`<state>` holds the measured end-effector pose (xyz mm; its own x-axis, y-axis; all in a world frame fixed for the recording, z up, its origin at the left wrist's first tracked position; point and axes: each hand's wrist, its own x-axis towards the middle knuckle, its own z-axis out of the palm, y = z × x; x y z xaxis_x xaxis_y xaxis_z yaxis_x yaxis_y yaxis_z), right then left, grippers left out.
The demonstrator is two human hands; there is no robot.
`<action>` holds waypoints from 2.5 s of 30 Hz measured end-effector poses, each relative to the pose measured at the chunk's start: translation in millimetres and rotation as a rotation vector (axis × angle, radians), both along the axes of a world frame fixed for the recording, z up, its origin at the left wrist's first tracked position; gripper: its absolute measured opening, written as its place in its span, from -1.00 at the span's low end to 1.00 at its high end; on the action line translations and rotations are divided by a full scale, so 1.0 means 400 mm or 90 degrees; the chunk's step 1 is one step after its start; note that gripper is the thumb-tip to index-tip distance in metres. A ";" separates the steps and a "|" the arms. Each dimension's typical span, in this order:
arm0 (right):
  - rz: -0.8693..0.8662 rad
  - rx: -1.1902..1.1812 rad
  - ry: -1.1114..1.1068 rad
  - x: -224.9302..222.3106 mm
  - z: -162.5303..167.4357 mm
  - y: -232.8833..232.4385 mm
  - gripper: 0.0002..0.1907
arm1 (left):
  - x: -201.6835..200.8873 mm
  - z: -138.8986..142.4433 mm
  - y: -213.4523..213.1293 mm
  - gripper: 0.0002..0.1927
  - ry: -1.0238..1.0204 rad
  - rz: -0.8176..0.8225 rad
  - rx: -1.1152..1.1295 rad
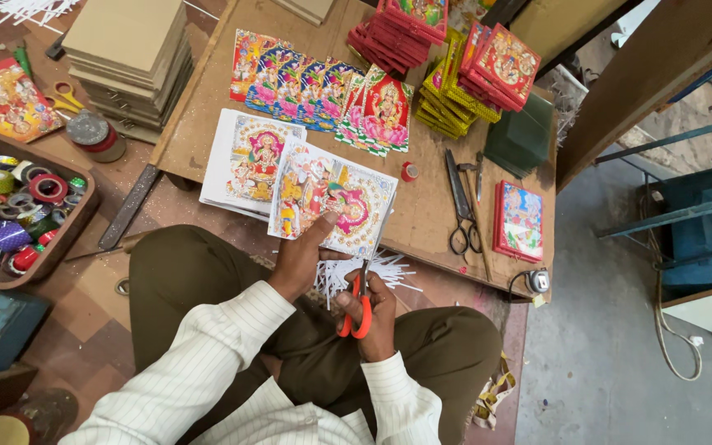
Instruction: The person sits cross-legged and uses scissors to trim the edges of printed sheets featuring a deity image. They repeatedly pick up a sheet, cut along the edges, and place the trimmed sheet into a stack.
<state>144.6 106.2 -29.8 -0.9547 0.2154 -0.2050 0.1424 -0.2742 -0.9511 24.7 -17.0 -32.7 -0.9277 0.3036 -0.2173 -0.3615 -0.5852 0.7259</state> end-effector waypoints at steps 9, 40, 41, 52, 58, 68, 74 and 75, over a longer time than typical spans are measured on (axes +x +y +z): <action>-0.037 0.018 0.010 0.004 -0.007 -0.019 -0.69 | 0.005 0.000 -0.005 -0.59 -0.002 -0.011 0.010; -0.123 0.021 0.019 -0.007 -0.022 -0.031 -0.61 | 0.029 -0.027 -0.012 -0.63 -0.029 -0.058 0.002; -0.133 -0.014 0.021 -0.008 -0.021 -0.025 -0.61 | 0.031 -0.024 -0.017 -0.62 -0.037 -0.056 0.000; -0.055 0.034 0.062 -0.095 0.032 0.170 -0.60 | -0.064 0.003 -0.129 -0.54 0.053 -0.323 -0.044; -0.226 -0.018 0.130 -0.106 -0.010 0.073 -0.59 | -0.033 -0.011 -0.090 -0.70 0.010 -0.112 0.017; -0.079 -0.007 0.081 -0.039 -0.050 0.051 -0.54 | -0.068 -0.010 -0.099 -0.77 0.177 0.013 -0.139; 0.183 -0.058 0.025 0.081 -0.051 0.060 -0.39 | -0.113 0.010 -0.136 -0.82 0.194 0.036 -0.148; 0.184 -0.048 0.011 0.089 -0.049 0.057 -0.41 | -0.112 0.011 -0.135 -0.84 0.191 0.036 -0.178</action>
